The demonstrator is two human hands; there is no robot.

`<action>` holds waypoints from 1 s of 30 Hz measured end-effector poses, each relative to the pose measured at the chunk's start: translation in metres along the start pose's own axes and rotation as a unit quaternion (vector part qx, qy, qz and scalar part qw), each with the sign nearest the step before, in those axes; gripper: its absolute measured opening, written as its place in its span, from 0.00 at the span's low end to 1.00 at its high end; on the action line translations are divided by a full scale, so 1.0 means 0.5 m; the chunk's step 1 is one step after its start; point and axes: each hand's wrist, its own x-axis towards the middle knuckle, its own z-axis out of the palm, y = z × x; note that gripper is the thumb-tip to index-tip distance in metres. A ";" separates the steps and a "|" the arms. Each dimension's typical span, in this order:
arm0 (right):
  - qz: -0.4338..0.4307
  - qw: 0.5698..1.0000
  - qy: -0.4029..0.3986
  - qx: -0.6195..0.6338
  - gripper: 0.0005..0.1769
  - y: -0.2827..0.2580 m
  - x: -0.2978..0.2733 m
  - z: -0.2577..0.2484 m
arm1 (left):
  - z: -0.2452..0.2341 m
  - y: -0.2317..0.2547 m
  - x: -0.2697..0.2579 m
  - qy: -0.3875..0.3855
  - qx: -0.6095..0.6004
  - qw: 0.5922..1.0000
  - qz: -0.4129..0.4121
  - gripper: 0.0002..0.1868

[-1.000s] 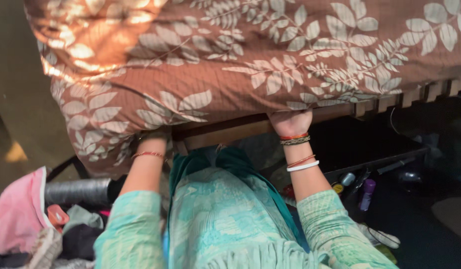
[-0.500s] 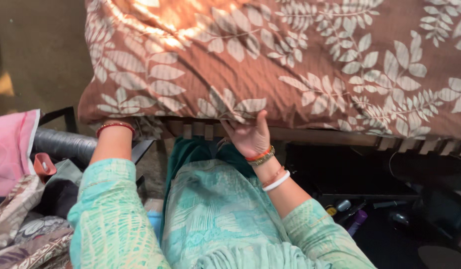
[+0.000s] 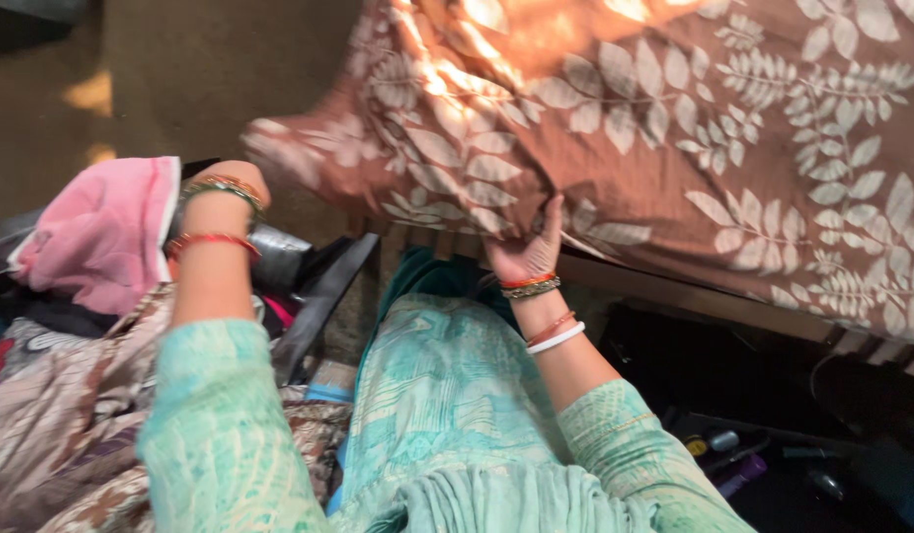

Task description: The person spreads a patterned bedsheet over a mattress, smoothing it by hand and tucking the edges under the mattress along the sides and headboard.

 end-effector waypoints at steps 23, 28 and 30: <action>-0.026 0.997 0.065 -0.029 0.21 0.068 0.008 -0.003 | 0.149 0.135 -0.062 0.433 -0.078 0.817 0.373 0.09; -0.027 0.993 0.105 -0.039 0.12 0.059 0.039 -0.007 | 0.064 0.156 -0.157 0.421 -0.010 0.871 0.255 0.53; -0.024 0.995 0.091 -0.025 0.08 0.056 0.036 -0.006 | 0.048 0.178 -0.186 0.337 -0.056 0.869 0.359 0.65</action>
